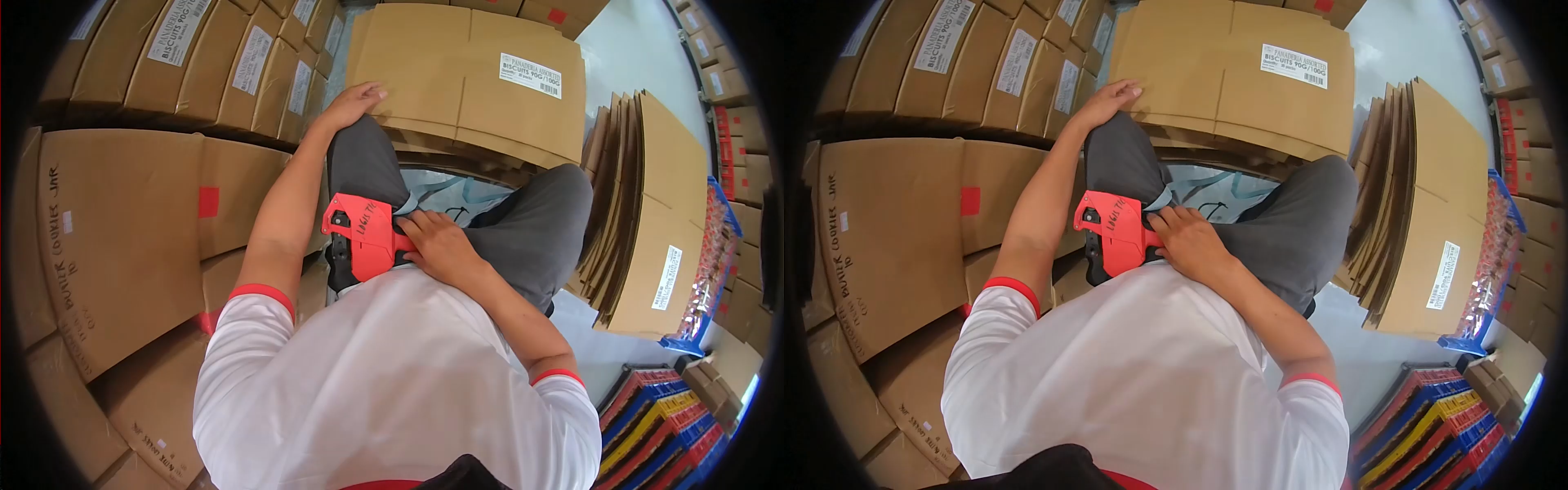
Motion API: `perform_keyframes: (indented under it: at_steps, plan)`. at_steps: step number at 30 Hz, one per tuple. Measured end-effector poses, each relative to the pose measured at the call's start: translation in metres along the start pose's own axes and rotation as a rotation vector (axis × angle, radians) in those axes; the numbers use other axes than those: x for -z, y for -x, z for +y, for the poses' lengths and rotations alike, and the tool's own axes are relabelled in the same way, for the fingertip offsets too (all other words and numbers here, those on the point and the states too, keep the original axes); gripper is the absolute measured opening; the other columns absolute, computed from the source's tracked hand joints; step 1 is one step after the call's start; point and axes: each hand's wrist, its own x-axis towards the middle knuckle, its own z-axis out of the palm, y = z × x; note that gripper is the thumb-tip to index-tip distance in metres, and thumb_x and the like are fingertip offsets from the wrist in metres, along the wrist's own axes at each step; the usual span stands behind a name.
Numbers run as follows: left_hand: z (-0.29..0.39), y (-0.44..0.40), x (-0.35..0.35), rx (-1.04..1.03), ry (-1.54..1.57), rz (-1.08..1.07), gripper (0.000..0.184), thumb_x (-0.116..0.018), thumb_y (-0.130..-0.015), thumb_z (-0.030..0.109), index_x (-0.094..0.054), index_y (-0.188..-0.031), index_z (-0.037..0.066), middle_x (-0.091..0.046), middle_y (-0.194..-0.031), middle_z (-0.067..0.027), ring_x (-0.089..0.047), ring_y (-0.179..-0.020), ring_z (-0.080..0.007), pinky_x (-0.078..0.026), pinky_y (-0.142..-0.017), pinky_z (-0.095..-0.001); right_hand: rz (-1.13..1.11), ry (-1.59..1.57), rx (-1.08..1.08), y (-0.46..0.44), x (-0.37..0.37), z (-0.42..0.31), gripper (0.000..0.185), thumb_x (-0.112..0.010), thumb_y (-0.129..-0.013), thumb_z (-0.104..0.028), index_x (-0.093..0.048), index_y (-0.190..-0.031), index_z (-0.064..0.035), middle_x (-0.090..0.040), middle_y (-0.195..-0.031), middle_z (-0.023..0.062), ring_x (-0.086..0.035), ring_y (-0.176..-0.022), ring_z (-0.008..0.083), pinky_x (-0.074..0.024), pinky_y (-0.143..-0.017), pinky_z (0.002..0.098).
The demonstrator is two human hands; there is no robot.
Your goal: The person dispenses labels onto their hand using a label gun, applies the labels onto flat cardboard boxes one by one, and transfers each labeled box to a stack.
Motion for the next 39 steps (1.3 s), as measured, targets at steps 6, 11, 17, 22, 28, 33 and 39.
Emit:
perform_keyframes:
  at_steps: [6,11,17,22,28,33,39]
  plan:
    - [0.001,-0.005,-0.004,-0.021,0.043,0.033,0.060,-0.063,-0.099,0.047,-0.060,-0.140,0.002,-0.069,-0.126,-0.0145,-0.062,-0.117,-0.0208,-0.047,-0.101,-0.0317,0.072,-0.052,0.017,-0.008,-0.005,0.009,0.054,-0.084,-0.071,-0.018,-0.062,-0.118,-0.0040,-0.059,-0.105,0.0117,-0.059,-0.100,0.0322,-0.0474,-0.092,0.0444]
    - [0.009,0.021,0.002,-0.100,0.688,0.369,0.058,-0.051,-0.107,0.046,-0.053,-0.145,0.003,-0.066,-0.133,-0.0155,-0.063,-0.121,-0.0239,-0.051,-0.098,-0.0358,0.346,-0.558,-0.157,0.011,0.022,0.014,0.053,-0.085,-0.074,-0.017,-0.062,-0.120,-0.0054,-0.062,-0.106,0.0157,-0.066,-0.095,0.0338,-0.0536,-0.081,0.0398]
    - [0.090,0.089,-0.030,-0.260,1.297,0.235,0.073,-0.036,-0.107,0.058,-0.035,-0.155,0.004,-0.040,-0.157,-0.0232,-0.043,-0.144,-0.0354,-0.046,-0.110,-0.0528,0.397,-1.201,-0.426,0.032,0.058,0.045,0.038,-0.080,-0.084,-0.019,-0.066,-0.114,-0.0029,-0.069,-0.097,0.0145,-0.069,-0.090,0.0282,-0.0561,-0.077,0.0387]
    - [0.161,0.124,-0.033,-0.336,1.468,0.084,0.080,-0.030,-0.105,0.065,-0.030,-0.158,0.005,-0.033,-0.161,-0.0255,-0.034,-0.150,-0.0382,-0.041,-0.113,-0.0617,0.560,-0.241,-0.230,0.019,0.075,0.037,0.033,-0.084,-0.083,-0.021,-0.068,-0.108,-0.0067,-0.069,-0.088,0.0072,-0.066,-0.079,0.0248,-0.0542,-0.072,0.0379]
    - [0.185,0.137,-0.027,-0.359,1.414,0.015,0.082,-0.025,-0.104,0.068,-0.030,-0.158,0.006,-0.033,-0.161,-0.0247,-0.034,-0.149,-0.0380,-0.041,-0.112,-0.0634,0.460,-0.377,-0.392,0.021,0.066,0.028,0.039,-0.087,-0.084,-0.021,-0.066,-0.114,-0.0070,-0.071,-0.095,0.0074,-0.065,-0.085,0.0212,-0.0536,-0.077,0.0359]
    - [0.189,0.141,-0.028,-0.356,1.400,0.008,0.081,-0.024,-0.104,0.068,-0.032,-0.158,0.006,-0.033,-0.162,-0.0237,-0.035,-0.149,-0.0377,-0.042,-0.112,-0.0624,0.664,-0.210,-0.139,0.013,0.055,0.036,0.034,-0.090,-0.074,-0.016,-0.069,-0.100,-0.0095,-0.070,-0.083,0.0047,-0.067,-0.071,0.0227,-0.0549,-0.066,0.0335]
    - [0.193,0.145,-0.028,-0.360,1.383,-0.045,0.082,-0.026,-0.104,0.068,-0.032,-0.158,0.007,-0.034,-0.162,-0.0229,-0.036,-0.148,-0.0373,-0.044,-0.111,-0.0590,0.569,-0.213,-0.330,0.016,0.052,0.035,0.037,-0.091,-0.076,-0.013,-0.069,-0.105,-0.0045,-0.074,-0.089,0.0066,-0.070,-0.073,0.0205,-0.0568,-0.067,0.0339]
